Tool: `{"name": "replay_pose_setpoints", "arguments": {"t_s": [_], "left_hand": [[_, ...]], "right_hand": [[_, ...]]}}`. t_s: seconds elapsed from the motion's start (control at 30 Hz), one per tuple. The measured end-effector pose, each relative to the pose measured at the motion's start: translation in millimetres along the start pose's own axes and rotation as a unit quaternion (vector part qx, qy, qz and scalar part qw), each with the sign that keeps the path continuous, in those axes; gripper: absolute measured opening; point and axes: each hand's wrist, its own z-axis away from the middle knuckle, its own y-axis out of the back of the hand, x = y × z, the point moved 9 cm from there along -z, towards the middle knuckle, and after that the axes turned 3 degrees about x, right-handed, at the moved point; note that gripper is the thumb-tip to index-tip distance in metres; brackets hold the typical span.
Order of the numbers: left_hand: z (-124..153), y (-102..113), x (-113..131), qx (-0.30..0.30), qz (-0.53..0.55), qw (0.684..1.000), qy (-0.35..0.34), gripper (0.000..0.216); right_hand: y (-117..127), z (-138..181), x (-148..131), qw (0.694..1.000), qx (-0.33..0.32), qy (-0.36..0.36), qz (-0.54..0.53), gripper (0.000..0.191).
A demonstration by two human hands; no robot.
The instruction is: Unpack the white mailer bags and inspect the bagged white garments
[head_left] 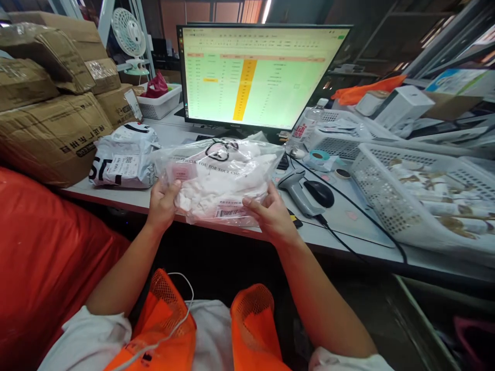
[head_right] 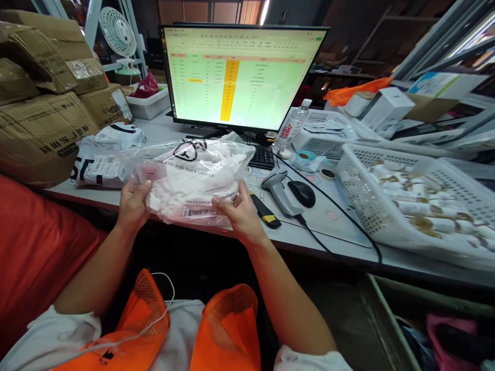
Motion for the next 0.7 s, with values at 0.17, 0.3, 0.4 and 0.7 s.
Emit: {"name": "replay_pose_setpoints", "arguments": {"t_s": [0.17, 0.3, 0.4, 0.7], "left_hand": [[1.6, -3.8, -9.7, -0.103, -0.043, 0.993, 0.043, 0.053], [9.2, -18.8, -4.0, -0.148, -0.021, 0.987, 0.054, 0.067], [11.8, -33.1, 1.4, -0.176, -0.014, 0.982, 0.061, 0.082], [8.7, -35.3, -83.6, -0.208, -0.042, 0.958, 0.194, 0.102]], "right_hand": [[35.9, 1.5, -5.9, 0.993, 0.073, 0.058, 0.075, 0.081], [58.1, 5.4, -8.6, 0.985, 0.101, 0.08, 0.117, 0.077], [68.2, 8.9, -12.2, 0.98, 0.109, 0.091, 0.136, 0.079], [82.6, 17.0, 63.8, 0.981, 0.052, -0.176, 0.065, 0.087]]}}
